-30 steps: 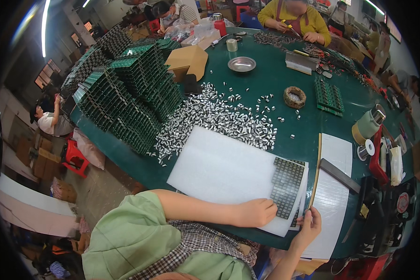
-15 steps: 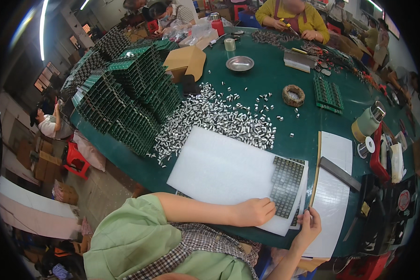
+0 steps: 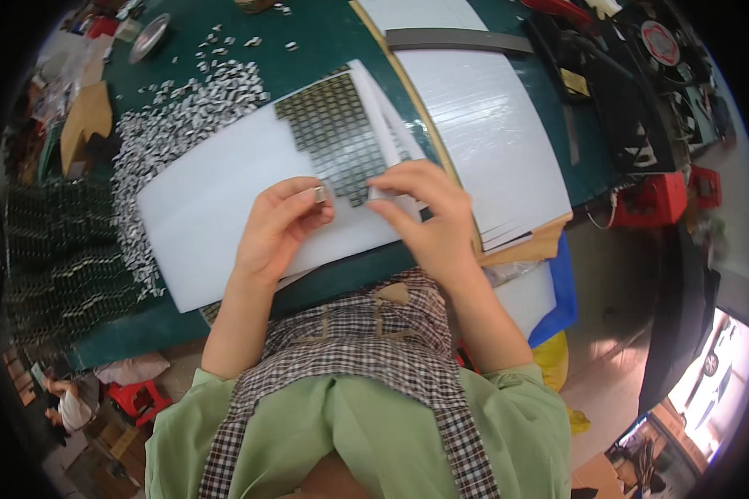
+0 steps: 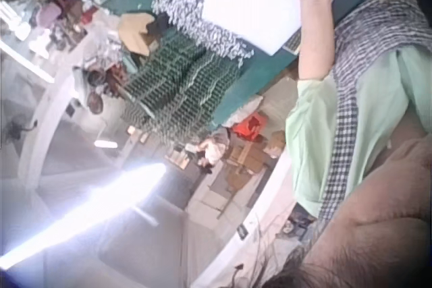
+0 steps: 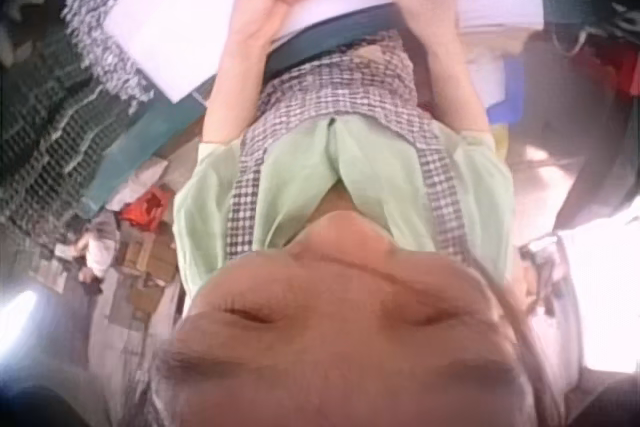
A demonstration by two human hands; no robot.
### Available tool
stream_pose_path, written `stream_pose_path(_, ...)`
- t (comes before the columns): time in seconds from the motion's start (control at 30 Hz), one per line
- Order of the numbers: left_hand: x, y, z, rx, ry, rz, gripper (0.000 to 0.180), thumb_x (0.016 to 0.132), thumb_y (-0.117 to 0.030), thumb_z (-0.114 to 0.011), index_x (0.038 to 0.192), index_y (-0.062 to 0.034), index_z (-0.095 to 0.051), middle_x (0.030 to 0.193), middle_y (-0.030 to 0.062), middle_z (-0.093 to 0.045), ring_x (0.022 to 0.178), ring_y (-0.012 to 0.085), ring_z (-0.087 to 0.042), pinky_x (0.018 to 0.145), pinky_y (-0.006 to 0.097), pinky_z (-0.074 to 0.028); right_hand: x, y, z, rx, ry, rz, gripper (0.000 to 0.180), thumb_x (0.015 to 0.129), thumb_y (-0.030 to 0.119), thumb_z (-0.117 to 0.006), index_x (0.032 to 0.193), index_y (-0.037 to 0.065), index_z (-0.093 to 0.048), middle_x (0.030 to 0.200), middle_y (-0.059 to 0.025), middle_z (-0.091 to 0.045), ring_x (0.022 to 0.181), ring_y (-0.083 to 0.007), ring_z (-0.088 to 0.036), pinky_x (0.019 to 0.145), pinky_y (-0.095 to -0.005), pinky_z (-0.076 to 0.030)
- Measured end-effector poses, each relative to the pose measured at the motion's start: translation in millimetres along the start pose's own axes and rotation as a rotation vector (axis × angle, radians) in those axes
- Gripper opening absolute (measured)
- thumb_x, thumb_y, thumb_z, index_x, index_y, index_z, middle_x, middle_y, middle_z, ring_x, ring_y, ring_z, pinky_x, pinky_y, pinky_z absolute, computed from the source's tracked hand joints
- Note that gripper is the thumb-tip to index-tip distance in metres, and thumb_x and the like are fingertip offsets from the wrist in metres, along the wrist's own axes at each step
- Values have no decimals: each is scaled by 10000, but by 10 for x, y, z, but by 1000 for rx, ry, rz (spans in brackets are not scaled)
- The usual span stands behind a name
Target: The person assembles small plastic components onto a circuit board by hand, attaching them to a grid.
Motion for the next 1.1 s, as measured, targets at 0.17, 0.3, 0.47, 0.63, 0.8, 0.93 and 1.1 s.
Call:
stream_pose_path(0.17,24,51,-38,6,4,27,190,834,-62,-591,986,52,-597,845,116,-644,765,154,-628,748,263,-516,-23,53,-125,-151,-17,235,237,654,-1,-706,884,22,-652,857,-89,-627,784,-189,-609,675,-263,-489)
stream_pose_path(0.3,8,65,-17,4,-25,14,191,832,-64,-599,984,52,-598,858,116,-646,770,150,-628,754,257,-513,55,134,-239,-158,5,256,219,654,-10,-697,863,24,-639,855,-85,-631,781,-195,-617,655,-268,-497)
stream_pose_path(0.47,5,81,-7,23,-82,-48,173,823,-27,-605,976,54,-601,875,113,-646,782,150,-625,761,258,-511,98,107,-275,-146,15,214,210,654,-13,-693,852,27,-639,851,-81,-634,769,-192,-618,643,-266,-502)
stream_pose_path(0.63,19,54,-15,-1,-84,-44,164,824,-27,-604,970,50,-602,873,113,-646,784,152,-625,759,260,-512,129,94,-292,-133,24,179,218,653,-17,-692,859,29,-642,852,-79,-634,759,-185,-619,641,-264,-504)
stream_pose_path(0.8,13,55,5,-18,-83,-40,157,826,-32,-605,961,48,-603,867,112,-646,775,150,-626,751,258,-512,145,126,-302,-141,40,225,228,652,-18,-695,869,34,-648,851,-80,-631,760,-184,-619,636,-261,-507)
stream_pose_path(0.93,6,59,-1,62,-70,-55,136,856,-65,-565,949,29,-597,891,94,-636,802,140,-616,763,281,-511,146,118,-292,-140,58,241,233,652,-16,-696,874,36,-649,854,-79,-631,758,-186,-620,632,-263,-509)
stream_pose_path(1.1,5,90,-7,36,-106,-96,136,824,-34,-611,935,44,-613,842,106,-647,763,143,-624,736,245,-507,120,151,-301,-234,25,268,218,652,-5,-696,857,39,-636,848,-76,-626,736,-199,-621,613,-264,-504)
Point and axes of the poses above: each hand's wrist, its own x-axis towards the middle knuckle, its own z-axis out of the back of the hand, y = z × x, the point moved 6 cm from there along x, towards the middle knuckle
